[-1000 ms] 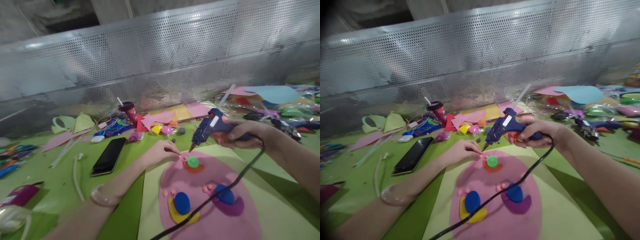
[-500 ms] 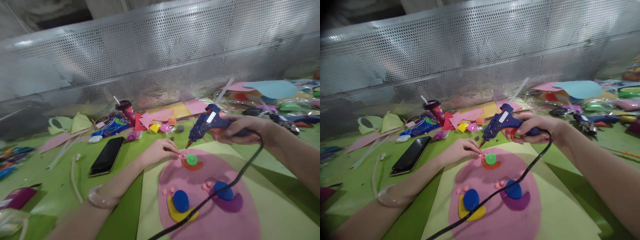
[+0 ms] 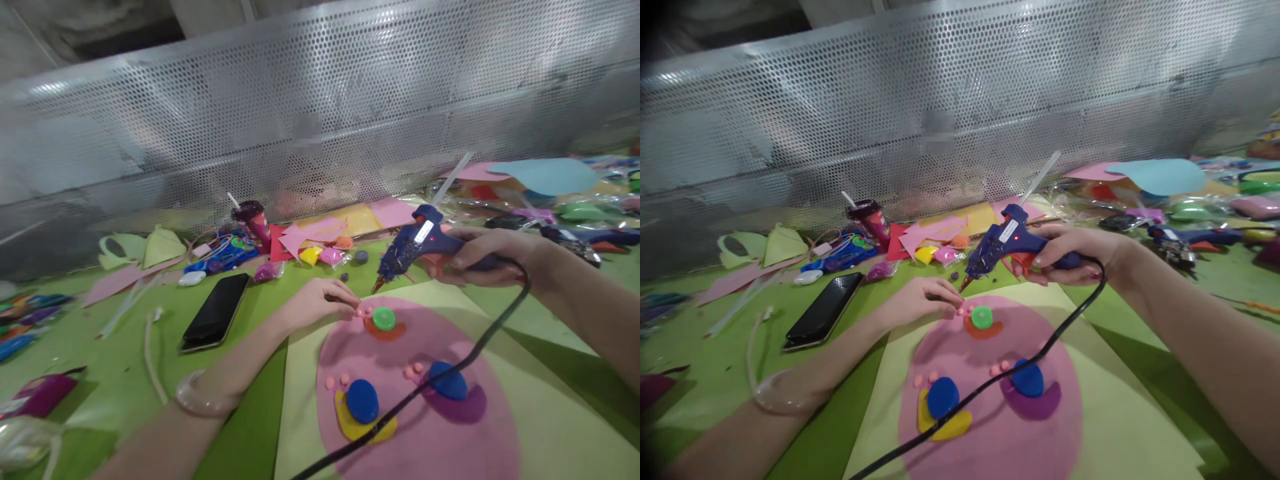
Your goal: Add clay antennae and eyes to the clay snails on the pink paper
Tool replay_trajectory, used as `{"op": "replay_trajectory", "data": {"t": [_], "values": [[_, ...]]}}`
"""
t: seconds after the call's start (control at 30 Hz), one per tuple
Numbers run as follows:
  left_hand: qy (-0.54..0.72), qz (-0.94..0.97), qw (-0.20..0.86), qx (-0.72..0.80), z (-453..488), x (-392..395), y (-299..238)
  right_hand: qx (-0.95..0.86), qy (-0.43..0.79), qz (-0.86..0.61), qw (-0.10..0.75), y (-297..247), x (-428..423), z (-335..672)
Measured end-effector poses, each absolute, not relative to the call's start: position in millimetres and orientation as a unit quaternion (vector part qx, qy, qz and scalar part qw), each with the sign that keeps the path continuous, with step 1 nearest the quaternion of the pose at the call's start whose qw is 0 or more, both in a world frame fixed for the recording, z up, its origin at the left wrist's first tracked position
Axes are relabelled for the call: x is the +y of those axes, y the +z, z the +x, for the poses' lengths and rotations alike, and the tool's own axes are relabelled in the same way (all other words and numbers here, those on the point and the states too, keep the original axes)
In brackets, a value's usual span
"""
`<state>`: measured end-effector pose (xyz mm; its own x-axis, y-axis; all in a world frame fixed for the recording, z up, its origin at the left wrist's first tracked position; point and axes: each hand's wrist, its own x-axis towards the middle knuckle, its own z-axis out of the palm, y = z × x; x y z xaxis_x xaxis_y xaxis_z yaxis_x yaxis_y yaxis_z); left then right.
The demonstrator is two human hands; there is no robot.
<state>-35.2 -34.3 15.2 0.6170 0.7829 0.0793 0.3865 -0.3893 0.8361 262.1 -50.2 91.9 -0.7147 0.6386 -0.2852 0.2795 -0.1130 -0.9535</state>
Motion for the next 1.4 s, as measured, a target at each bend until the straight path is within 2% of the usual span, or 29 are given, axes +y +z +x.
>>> {"op": "replay_trajectory", "data": {"t": [0.27, 0.4, 0.57, 0.67, 1.2, 1.4], "values": [[0.249, 0.772, 0.418, 0.409, -36, -41, 19, -0.626, 0.684, -0.300, 0.226, 83, -53, 264], [0.234, 0.769, 0.417, 0.424, -26, -49, 15, -0.623, 0.701, -0.275, 0.211, 83, -55, 261], [0.223, 0.812, 0.336, 0.421, -19, -48, 11, -0.627, 0.705, -0.257, 0.210, 83, -54, 261], [0.218, 0.823, 0.323, 0.413, -20, -46, 10, -0.626, 0.709, -0.253, 0.204, 82, -53, 262], [0.210, 0.820, 0.321, 0.424, -18, -53, 15, -0.629, 0.696, -0.290, 0.191, 86, -55, 255], [0.209, 0.819, 0.324, 0.424, -17, -52, 15, -0.628, 0.695, -0.277, 0.215, 84, -56, 256]]}}
